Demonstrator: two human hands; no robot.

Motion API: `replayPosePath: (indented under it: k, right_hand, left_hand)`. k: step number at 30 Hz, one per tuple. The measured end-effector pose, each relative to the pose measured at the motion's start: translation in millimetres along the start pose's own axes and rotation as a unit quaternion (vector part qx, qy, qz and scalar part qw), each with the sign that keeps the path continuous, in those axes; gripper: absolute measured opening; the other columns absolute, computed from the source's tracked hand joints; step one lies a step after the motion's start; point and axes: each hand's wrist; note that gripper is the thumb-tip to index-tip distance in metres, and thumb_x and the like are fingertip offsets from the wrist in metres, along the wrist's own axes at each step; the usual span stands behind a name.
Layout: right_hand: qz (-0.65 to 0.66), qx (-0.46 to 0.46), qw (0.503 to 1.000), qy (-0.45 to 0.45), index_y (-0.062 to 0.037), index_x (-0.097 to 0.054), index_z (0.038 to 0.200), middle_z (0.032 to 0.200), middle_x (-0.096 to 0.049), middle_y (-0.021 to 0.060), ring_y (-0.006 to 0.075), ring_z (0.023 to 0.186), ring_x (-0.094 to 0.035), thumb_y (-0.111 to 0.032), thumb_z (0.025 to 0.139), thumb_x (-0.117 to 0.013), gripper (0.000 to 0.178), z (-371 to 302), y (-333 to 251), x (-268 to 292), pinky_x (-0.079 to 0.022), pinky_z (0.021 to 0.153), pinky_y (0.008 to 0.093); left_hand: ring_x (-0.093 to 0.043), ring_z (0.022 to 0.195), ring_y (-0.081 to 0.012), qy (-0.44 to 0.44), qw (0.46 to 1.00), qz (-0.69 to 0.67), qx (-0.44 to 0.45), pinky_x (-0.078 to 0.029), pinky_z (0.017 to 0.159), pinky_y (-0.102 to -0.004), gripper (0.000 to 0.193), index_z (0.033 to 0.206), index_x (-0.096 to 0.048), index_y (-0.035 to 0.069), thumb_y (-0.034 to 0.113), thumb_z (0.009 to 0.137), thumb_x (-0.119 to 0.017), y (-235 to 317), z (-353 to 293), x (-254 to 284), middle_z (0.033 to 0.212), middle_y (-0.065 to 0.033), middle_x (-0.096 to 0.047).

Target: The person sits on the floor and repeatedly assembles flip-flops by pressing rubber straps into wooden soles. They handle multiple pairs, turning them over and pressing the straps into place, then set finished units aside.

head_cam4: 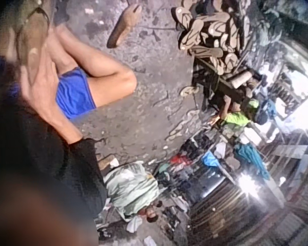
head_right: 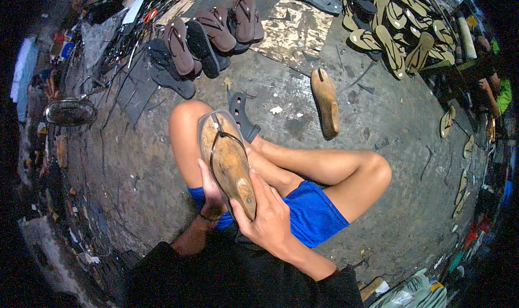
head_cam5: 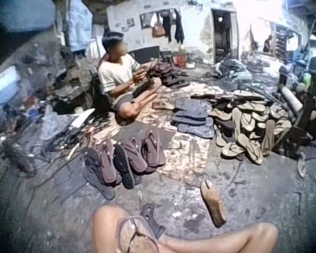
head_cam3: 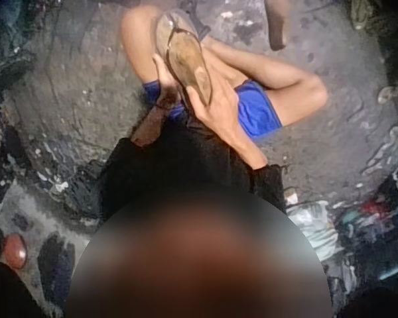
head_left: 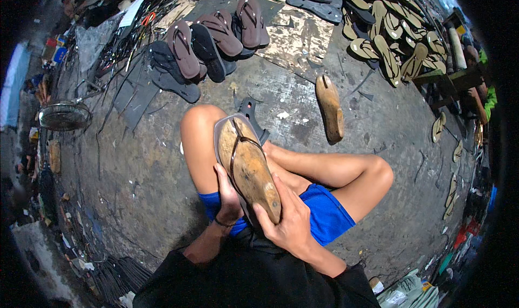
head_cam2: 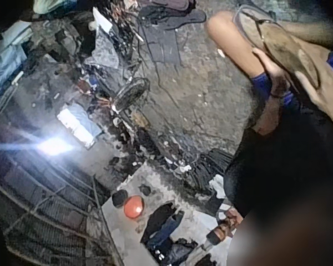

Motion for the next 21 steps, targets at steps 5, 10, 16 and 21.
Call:
replayPosePath:
  k: [5, 10, 16, 21]
  right_hand:
    - [0.032, -0.025, 0.996, 0.075, 0.0093, -0.055, 0.127, 0.117, -0.065, 0.0272, 0.0368, 0.102, -0.068, -0.014, 0.075, -0.080, 0.062, 8.8, 1.3, -27.3, -0.055, 0.087, 0.0379]
    - [0.054, -0.009, 0.993, 0.104, 0.0098, -0.054, 0.128, 0.118, -0.064, 0.0279, 0.0378, 0.108, -0.066, -0.012, 0.077, -0.080, 0.061, 10.6, 6.7, -27.4, -0.053, 0.092, 0.0387]
    - [-0.026, 0.081, 0.981, 0.174, 0.0095, -0.046, 0.136, 0.133, -0.055, 0.0281, 0.0402, 0.121, -0.058, -0.010, 0.077, -0.079, 0.070, 37.2, 16.7, -7.7, -0.049, 0.099, 0.0413]
    - [0.003, 0.093, 0.990, 0.108, 0.0073, -0.038, 0.142, 0.140, -0.049, 0.0271, 0.0417, 0.127, -0.051, -0.013, 0.073, -0.081, 0.084, 45.8, 16.6, 4.6, -0.043, 0.105, 0.0439]
  left_hand:
    - [-0.046, 0.132, -0.0326, 0.021, 1.000, -0.002, -0.018, -0.037, 0.112, -0.0416, 0.092, 0.150, -0.029, 0.001, 0.074, 0.094, -0.016, -7.3, 15.7, 23.2, 0.147, -0.0229, -0.042]
    - [-0.049, 0.130, -0.0294, 0.016, 0.999, 0.031, -0.027, -0.037, 0.112, -0.0393, 0.081, 0.148, -0.035, 0.002, 0.065, 0.100, -0.019, 2.3, 17.0, -4.0, 0.142, -0.0201, -0.050]
    - [-0.052, 0.122, -0.0244, -0.086, 0.956, 0.249, -0.133, -0.042, 0.105, -0.0370, 0.074, 0.139, -0.033, -0.002, 0.042, 0.091, -0.068, 34.1, 35.5, -52.4, 0.130, -0.0165, -0.052]
    - [-0.045, 0.128, -0.0257, -0.108, 0.915, 0.361, -0.145, -0.039, 0.109, -0.0394, 0.109, 0.140, -0.018, -0.004, 0.046, 0.072, -0.086, 33.4, 42.5, -55.4, 0.136, -0.0209, -0.042]
Point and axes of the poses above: each hand's wrist, its own z-axis towards the middle knuckle, its own x-axis out of the back of the hand, y = z × x
